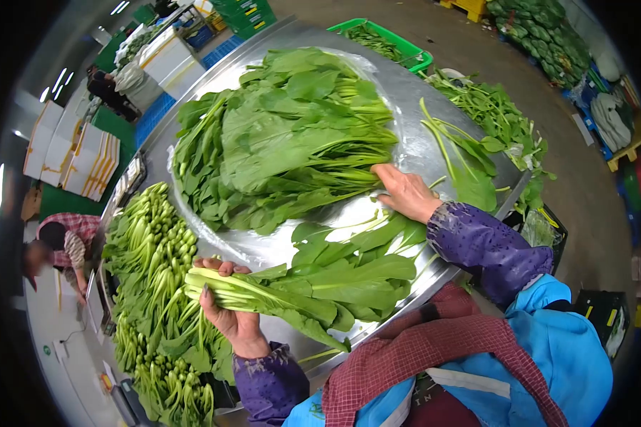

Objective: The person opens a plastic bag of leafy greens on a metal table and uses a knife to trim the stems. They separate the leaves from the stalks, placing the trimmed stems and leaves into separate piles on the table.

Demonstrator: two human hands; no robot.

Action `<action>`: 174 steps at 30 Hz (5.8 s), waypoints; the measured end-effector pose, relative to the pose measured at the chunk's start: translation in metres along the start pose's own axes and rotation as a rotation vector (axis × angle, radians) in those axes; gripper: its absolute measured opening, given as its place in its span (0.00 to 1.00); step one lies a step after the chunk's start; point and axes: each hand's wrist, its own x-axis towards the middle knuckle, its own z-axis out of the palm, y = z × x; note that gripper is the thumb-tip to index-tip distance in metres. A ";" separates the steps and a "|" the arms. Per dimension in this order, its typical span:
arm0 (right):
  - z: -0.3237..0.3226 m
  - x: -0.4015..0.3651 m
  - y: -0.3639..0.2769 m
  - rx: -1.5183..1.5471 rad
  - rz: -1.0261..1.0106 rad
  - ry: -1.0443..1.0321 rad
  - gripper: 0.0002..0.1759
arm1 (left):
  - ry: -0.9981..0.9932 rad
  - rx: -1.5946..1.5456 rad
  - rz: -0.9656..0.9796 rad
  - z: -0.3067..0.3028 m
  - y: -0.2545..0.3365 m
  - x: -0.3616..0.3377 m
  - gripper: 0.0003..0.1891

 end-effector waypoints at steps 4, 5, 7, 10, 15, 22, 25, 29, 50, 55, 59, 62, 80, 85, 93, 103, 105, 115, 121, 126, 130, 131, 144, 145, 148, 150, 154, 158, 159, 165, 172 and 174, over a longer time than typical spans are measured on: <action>0.002 0.005 -0.002 -0.013 0.015 -0.043 0.20 | -0.135 -0.072 0.093 -0.013 0.009 -0.007 0.26; -0.005 0.004 -0.002 -0.013 -0.078 -0.001 0.15 | -0.165 -0.088 0.102 -0.017 0.012 -0.008 0.27; -0.024 0.000 -0.013 0.094 -0.053 0.037 0.13 | -0.184 -0.104 0.098 -0.019 0.013 -0.009 0.27; -0.040 -0.007 -0.026 0.336 0.041 0.157 0.10 | -0.211 -0.173 0.060 -0.027 0.015 -0.009 0.27; -0.091 -0.020 -0.063 1.065 0.413 0.050 0.09 | -0.201 -0.186 0.057 -0.022 0.013 -0.007 0.27; -0.104 -0.032 -0.082 1.284 0.376 -0.024 0.07 | -0.147 -0.114 0.066 -0.008 0.008 -0.005 0.25; -0.097 -0.034 -0.085 1.240 0.368 -0.042 0.08 | -0.050 0.517 -0.008 0.012 0.001 -0.010 0.18; -0.077 -0.040 -0.087 0.638 0.071 0.052 0.10 | -0.315 1.788 0.089 0.071 -0.036 -0.028 0.16; -0.040 -0.063 -0.050 0.121 -0.004 -0.362 0.12 | -0.439 1.373 -0.508 0.055 -0.068 -0.025 0.15; -0.024 -0.042 -0.021 0.061 0.035 -0.230 0.10 | -0.050 0.956 -0.463 0.056 -0.043 -0.021 0.26; 0.014 -0.014 -0.001 -0.036 0.008 -0.007 0.08 | -0.019 0.884 -0.396 0.058 -0.037 -0.019 0.31; 0.031 -0.007 0.012 -0.051 0.049 -0.104 0.09 | 0.019 0.996 -0.424 0.048 -0.025 -0.022 0.32; -0.088 -0.038 -0.105 1.230 0.359 -0.281 0.12 | -0.728 2.250 0.365 0.059 -0.101 -0.029 0.21; -0.075 -0.045 -0.091 1.062 0.085 -0.141 0.11 | -0.502 1.890 0.121 0.062 -0.100 -0.030 0.24; -0.053 -0.066 -0.070 0.343 -0.106 -0.114 0.12 | -0.478 1.687 -0.183 0.066 -0.090 -0.035 0.23; -0.002 -0.031 -0.024 0.069 -0.004 -0.079 0.06 | -0.229 1.168 -0.615 0.062 -0.065 -0.044 0.29; 0.022 -0.019 -0.015 -0.045 -0.038 -0.058 0.07 | -0.176 1.192 -0.639 0.072 -0.061 -0.044 0.29; -0.041 -0.020 -0.065 0.594 0.024 -0.048 0.10 | -0.456 2.038 -0.002 0.065 -0.070 -0.033 0.27; -0.074 -0.035 -0.092 0.729 -0.140 -0.052 0.09 | -0.545 1.968 0.058 0.058 -0.094 -0.023 0.30; -0.067 -0.042 -0.092 0.685 -0.183 0.066 0.10 | -0.439 1.812 -0.064 0.055 -0.090 -0.023 0.27; -0.062 -0.047 -0.089 0.400 -0.258 0.102 0.13 | -0.378 1.842 -0.065 0.057 -0.089 -0.024 0.26; -0.061 -0.047 -0.088 0.333 -0.270 0.099 0.14 | -0.377 1.848 -0.067 0.058 -0.088 -0.025 0.26; -0.072 -0.044 -0.095 0.755 -0.084 -0.184 0.10 | -0.383 1.710 -0.238 0.054 -0.084 -0.021 0.24; -0.074 -0.042 -0.095 0.732 -0.114 -0.198 0.09 | -0.342 1.721 -0.403 0.056 -0.079 -0.021 0.29; -0.080 -0.036 -0.079 0.528 -0.325 -0.137 0.08 | -0.365 1.749 -0.425 0.057 -0.066 -0.017 0.31; -0.079 -0.026 -0.051 0.390 -0.204 -0.064 0.08 | -0.245 1.720 -0.457 0.050 -0.059 -0.016 0.35; -0.052 0.008 0.023 0.247 0.075 0.141 0.14 | -0.121 1.637 -0.419 0.057 -0.052 -0.013 0.35; -0.012 0.035 0.060 0.119 0.183 0.237 0.15 | -0.033 1.410 -0.477 0.073 -0.054 -0.010 0.29; -0.014 0.037 0.055 0.134 0.247 0.192 0.16 | -0.038 1.413 -0.474 0.072 -0.052 -0.010 0.29; -0.064 0.023 -0.001 0.795 0.285 0.022 0.15 | -0.025 1.434 -0.309 0.068 -0.051 -0.015 0.18; -0.090 -0.006 -0.066 0.488 -0.222 0.180 0.10 | -0.487 1.950 0.173 0.084 -0.073 -0.019 0.21; -0.085 -0.016 -0.080 0.526 -0.413 0.147 0.10 | -0.622 2.090 0.255 0.092 -0.083 -0.018 0.23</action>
